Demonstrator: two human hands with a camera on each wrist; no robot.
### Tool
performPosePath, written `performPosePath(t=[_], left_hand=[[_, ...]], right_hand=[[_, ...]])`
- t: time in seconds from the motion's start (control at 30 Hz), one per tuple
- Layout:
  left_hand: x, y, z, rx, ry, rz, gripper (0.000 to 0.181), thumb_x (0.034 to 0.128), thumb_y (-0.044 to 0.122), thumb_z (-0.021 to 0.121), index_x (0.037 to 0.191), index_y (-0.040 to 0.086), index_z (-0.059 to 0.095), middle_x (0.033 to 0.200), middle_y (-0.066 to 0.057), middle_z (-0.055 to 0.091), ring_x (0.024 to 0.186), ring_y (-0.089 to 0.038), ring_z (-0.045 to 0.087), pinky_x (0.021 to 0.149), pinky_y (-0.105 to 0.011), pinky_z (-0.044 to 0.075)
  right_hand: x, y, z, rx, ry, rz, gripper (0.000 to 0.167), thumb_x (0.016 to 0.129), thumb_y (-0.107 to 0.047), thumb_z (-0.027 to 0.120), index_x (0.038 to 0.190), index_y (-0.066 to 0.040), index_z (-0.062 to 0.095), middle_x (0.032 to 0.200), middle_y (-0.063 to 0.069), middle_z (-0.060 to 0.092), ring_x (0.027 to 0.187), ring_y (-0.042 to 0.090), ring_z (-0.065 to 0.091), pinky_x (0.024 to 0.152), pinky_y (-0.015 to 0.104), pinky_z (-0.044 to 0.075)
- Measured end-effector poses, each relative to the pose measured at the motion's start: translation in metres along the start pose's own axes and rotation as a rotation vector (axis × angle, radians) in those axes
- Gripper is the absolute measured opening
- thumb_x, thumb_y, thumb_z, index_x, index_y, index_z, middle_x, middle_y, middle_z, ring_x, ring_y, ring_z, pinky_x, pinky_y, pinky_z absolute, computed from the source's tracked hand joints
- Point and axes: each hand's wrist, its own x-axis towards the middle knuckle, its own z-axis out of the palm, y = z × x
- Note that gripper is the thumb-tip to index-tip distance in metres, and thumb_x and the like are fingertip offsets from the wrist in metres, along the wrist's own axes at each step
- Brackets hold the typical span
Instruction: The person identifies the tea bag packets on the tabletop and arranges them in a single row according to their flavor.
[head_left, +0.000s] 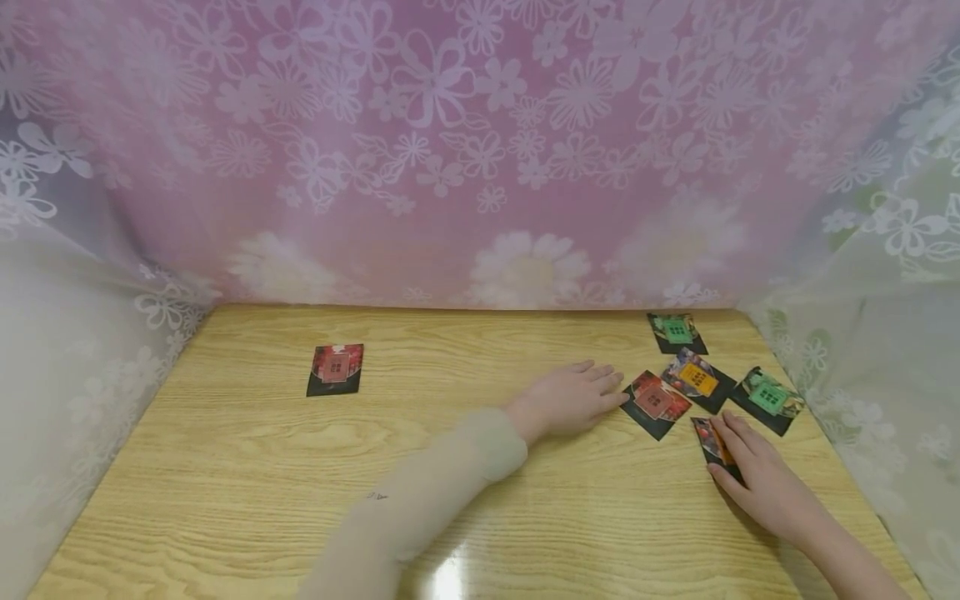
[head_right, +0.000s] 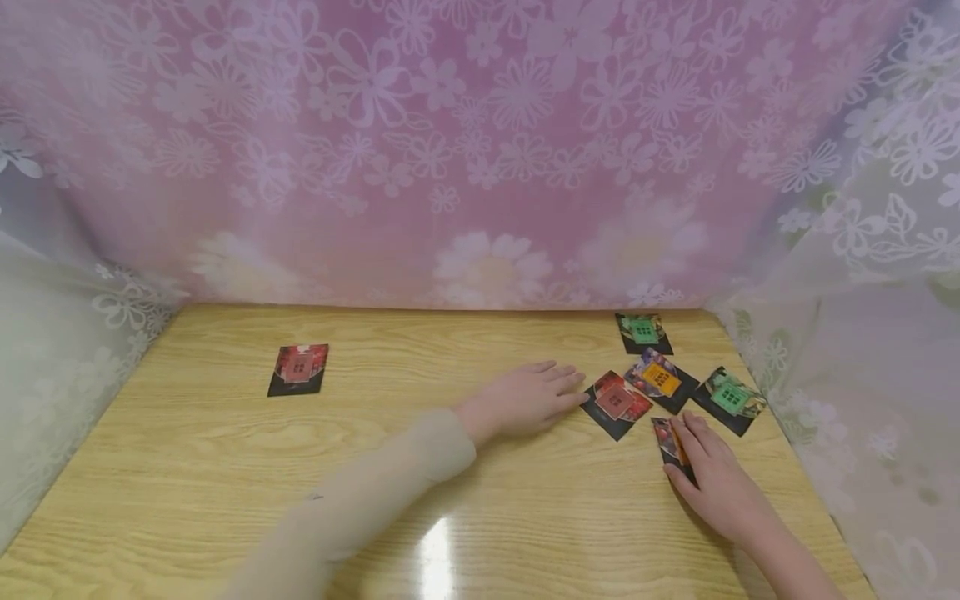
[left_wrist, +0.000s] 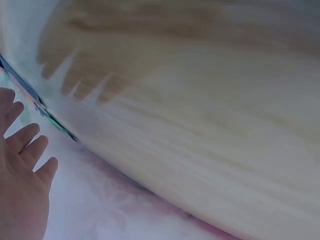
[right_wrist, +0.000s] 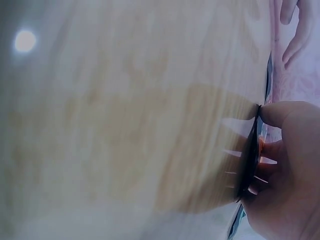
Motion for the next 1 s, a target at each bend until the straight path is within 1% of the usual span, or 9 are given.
performPosePath(t=[0.2, 0.33, 0.47, 0.67, 0.83, 1.0], left_hand=[[0.015, 0.012, -0.005, 0.037, -0.020, 0.020, 0.052, 0.1183, 0.037, 0.028, 0.170, 0.034, 0.027, 0.178, 0.006, 0.024, 0.166, -0.013, 0.021, 0.137, -0.033, 0.018], [0.023, 0.019, -0.007, 0.040, -0.028, 0.031, 0.051, 0.1186, 0.039, 0.025, 0.169, 0.035, 0.028, 0.178, 0.008, 0.024, 0.166, -0.012, 0.021, 0.137, -0.033, 0.018], [0.029, 0.023, -0.008, 0.033, -0.034, 0.038, 0.051, 0.1185, 0.039, 0.026, 0.169, 0.037, 0.028, 0.178, 0.009, 0.023, 0.166, -0.011, 0.019, 0.137, -0.032, 0.016], [0.037, 0.027, -0.010, 0.049, -0.069, 0.033, 0.053, 0.1181, 0.041, 0.026, 0.171, 0.039, 0.020, 0.179, 0.010, 0.016, 0.167, -0.010, 0.015, 0.138, -0.032, 0.014], [0.042, 0.032, -0.011, 0.072, -0.095, 0.037, 0.055, 0.1179, 0.044, 0.025, 0.172, 0.038, 0.014, 0.179, 0.012, 0.016, 0.167, -0.009, 0.014, 0.137, -0.031, 0.015], [0.044, 0.034, -0.008, 0.065, -0.113, 0.037, 0.056, 0.1175, 0.046, 0.026, 0.172, 0.039, 0.013, 0.179, 0.014, 0.016, 0.166, -0.007, 0.016, 0.137, -0.029, 0.014]], right_hand=[[0.000, 0.004, 0.004, 0.007, -0.005, -0.007, 0.075, 0.109, -0.026, 0.062, 0.164, 0.009, 0.026, 0.165, 0.042, 0.024, 0.149, 0.065, 0.025, 0.108, 0.081, 0.034], [-0.001, 0.004, 0.005, 0.004, 0.005, -0.012, 0.075, 0.108, -0.026, 0.063, 0.164, 0.010, 0.028, 0.164, 0.042, 0.026, 0.147, 0.065, 0.027, 0.107, 0.081, 0.035], [-0.001, 0.003, 0.004, -0.001, -0.008, -0.005, 0.075, 0.108, -0.025, 0.064, 0.163, 0.011, 0.028, 0.163, 0.043, 0.026, 0.147, 0.066, 0.028, 0.108, 0.081, 0.035], [0.001, 0.003, 0.001, -0.007, -0.032, 0.008, 0.076, 0.108, -0.027, 0.064, 0.162, 0.012, 0.028, 0.163, 0.044, 0.026, 0.146, 0.066, 0.028, 0.108, 0.081, 0.036], [0.001, 0.004, 0.000, 0.001, -0.046, 0.016, 0.077, 0.108, -0.027, 0.063, 0.163, 0.012, 0.027, 0.164, 0.044, 0.025, 0.147, 0.066, 0.026, 0.108, 0.081, 0.035], [0.001, 0.004, 0.000, 0.008, -0.049, 0.016, 0.076, 0.109, -0.027, 0.063, 0.163, 0.011, 0.026, 0.164, 0.043, 0.024, 0.148, 0.066, 0.026, 0.108, 0.082, 0.035]])
